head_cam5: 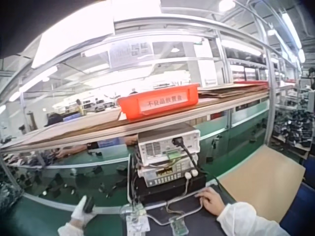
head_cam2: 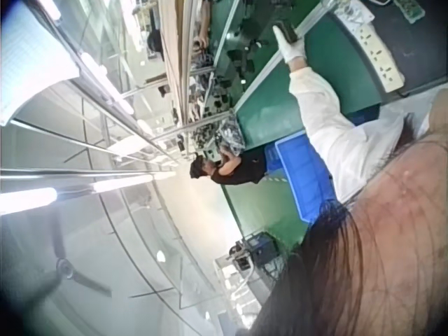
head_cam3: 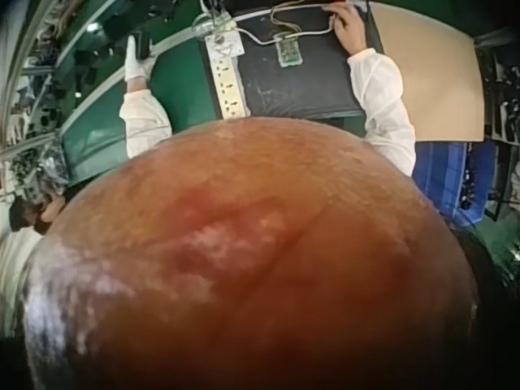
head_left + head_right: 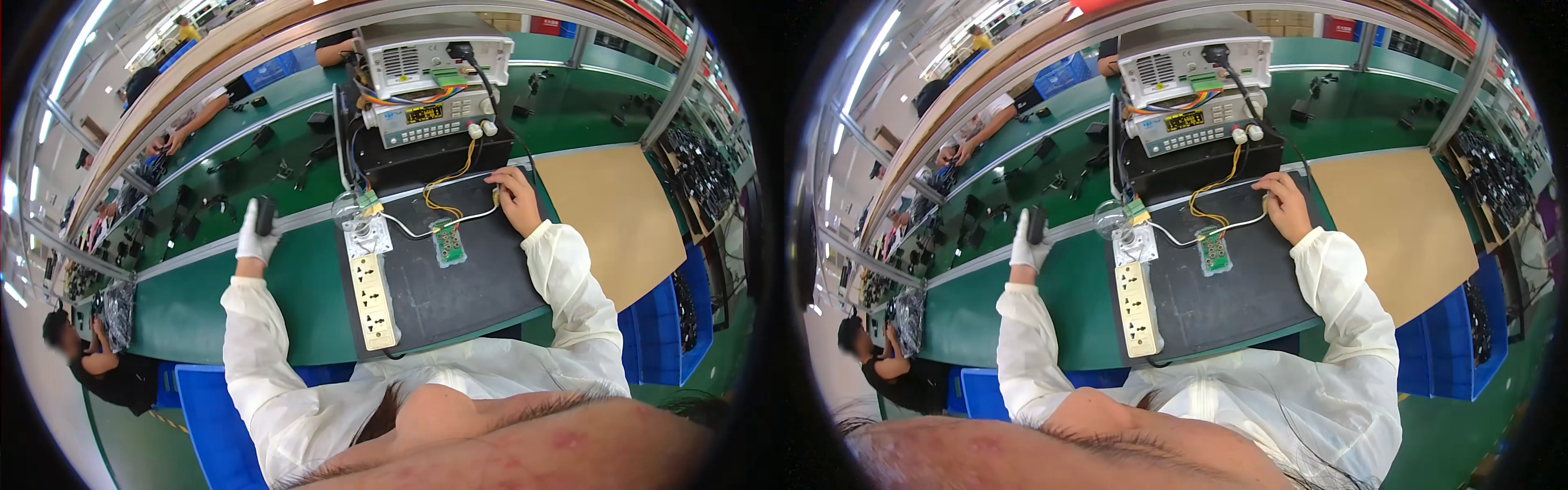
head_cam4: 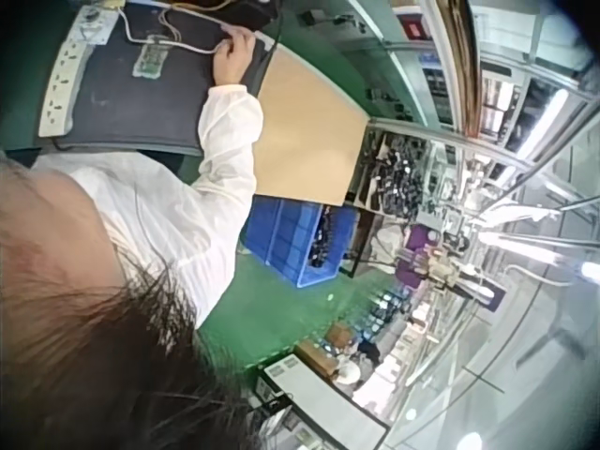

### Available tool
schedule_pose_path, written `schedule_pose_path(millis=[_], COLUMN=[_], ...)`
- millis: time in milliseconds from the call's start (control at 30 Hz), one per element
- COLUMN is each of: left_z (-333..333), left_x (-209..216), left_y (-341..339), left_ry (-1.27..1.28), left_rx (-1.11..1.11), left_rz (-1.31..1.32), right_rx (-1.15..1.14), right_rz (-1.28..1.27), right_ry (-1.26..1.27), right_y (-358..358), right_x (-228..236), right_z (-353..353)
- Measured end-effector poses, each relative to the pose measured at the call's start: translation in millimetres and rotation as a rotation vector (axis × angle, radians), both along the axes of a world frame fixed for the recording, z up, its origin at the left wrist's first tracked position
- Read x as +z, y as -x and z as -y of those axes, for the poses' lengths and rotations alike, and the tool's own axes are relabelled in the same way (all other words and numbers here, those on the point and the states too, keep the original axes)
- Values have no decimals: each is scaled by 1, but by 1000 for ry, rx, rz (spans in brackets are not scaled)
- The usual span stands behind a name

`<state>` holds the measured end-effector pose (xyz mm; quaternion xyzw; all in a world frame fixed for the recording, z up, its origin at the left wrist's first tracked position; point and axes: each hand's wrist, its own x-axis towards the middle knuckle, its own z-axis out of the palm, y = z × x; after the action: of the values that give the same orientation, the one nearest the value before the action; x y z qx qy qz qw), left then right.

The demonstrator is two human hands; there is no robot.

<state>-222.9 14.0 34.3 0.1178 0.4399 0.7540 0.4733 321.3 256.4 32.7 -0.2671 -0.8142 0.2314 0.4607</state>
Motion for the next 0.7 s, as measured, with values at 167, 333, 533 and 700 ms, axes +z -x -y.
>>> schedule_pose_path(millis=[167,333,533,700], left_z=[80,106,107,110], left_x=[71,94,110,108], left_y=[-166,-261,-316,-321], left_ry=[-99,-122,-113,-91], left_rx=[-424,-822,-1096,-1081], left_rz=[-525,-517,-166,130], right_rx=[165,570,1377,1620], right_rz=[95,158,192,286], right_ry=[74,22,842,1310], right_y=[11,32,26,17], right_x=[19,57,60,30], right_z=[9,68,160,170])
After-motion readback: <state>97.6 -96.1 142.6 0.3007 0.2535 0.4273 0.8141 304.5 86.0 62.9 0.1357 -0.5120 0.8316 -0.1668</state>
